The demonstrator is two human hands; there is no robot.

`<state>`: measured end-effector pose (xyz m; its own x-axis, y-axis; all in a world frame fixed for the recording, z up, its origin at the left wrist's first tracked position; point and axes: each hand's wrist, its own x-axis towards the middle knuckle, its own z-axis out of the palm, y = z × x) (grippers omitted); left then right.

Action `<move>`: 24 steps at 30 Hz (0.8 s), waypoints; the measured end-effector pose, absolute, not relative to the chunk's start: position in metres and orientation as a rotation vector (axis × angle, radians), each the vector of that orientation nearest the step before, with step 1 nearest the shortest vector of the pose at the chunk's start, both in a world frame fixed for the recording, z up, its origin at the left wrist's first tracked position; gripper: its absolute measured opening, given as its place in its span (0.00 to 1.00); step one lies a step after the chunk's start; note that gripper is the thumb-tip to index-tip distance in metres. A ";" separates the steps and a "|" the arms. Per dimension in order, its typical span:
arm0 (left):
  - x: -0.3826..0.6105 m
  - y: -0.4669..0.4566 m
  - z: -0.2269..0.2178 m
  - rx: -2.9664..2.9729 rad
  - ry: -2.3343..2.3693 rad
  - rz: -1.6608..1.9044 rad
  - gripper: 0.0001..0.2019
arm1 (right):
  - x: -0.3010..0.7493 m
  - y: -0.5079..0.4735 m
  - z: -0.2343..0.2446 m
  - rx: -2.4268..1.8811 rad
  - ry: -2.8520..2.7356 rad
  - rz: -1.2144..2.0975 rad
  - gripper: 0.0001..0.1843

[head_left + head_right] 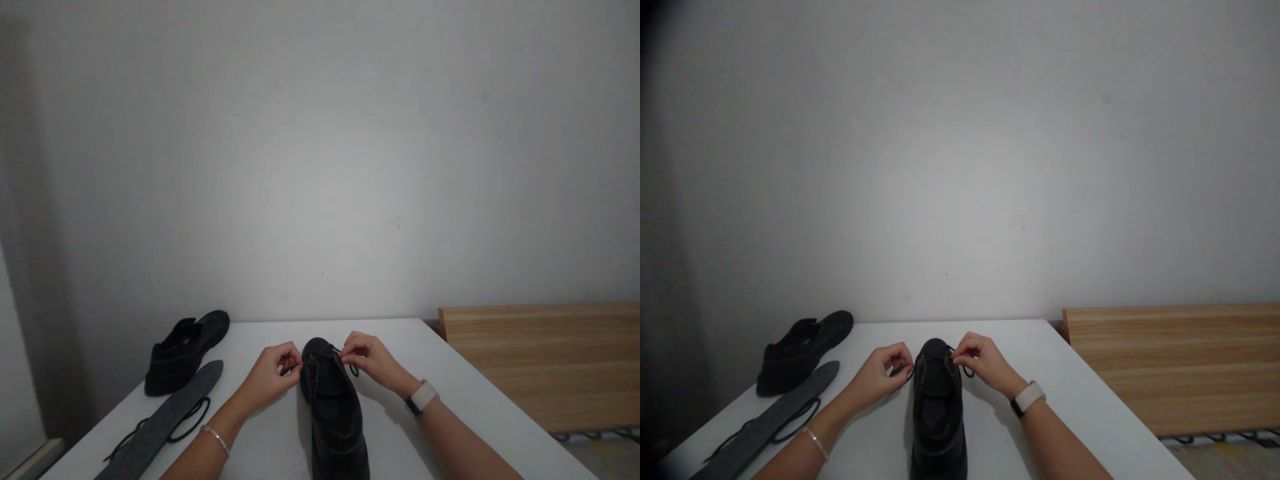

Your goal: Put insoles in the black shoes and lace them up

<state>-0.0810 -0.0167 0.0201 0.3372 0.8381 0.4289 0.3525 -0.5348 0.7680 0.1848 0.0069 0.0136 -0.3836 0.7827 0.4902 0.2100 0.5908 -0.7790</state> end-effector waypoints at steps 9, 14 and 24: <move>-0.077 -0.015 0.018 1.988 1.047 1.196 0.01 | 0.184 0.013 0.004 -0.784 -1.812 0.993 0.13; -0.078 -0.005 0.008 1.871 1.016 1.154 0.05 | 0.183 0.014 0.003 -0.790 -1.804 1.046 0.14; -0.074 -0.005 0.008 1.780 1.010 1.031 0.19 | 0.180 0.014 0.002 -0.800 -1.783 1.116 0.16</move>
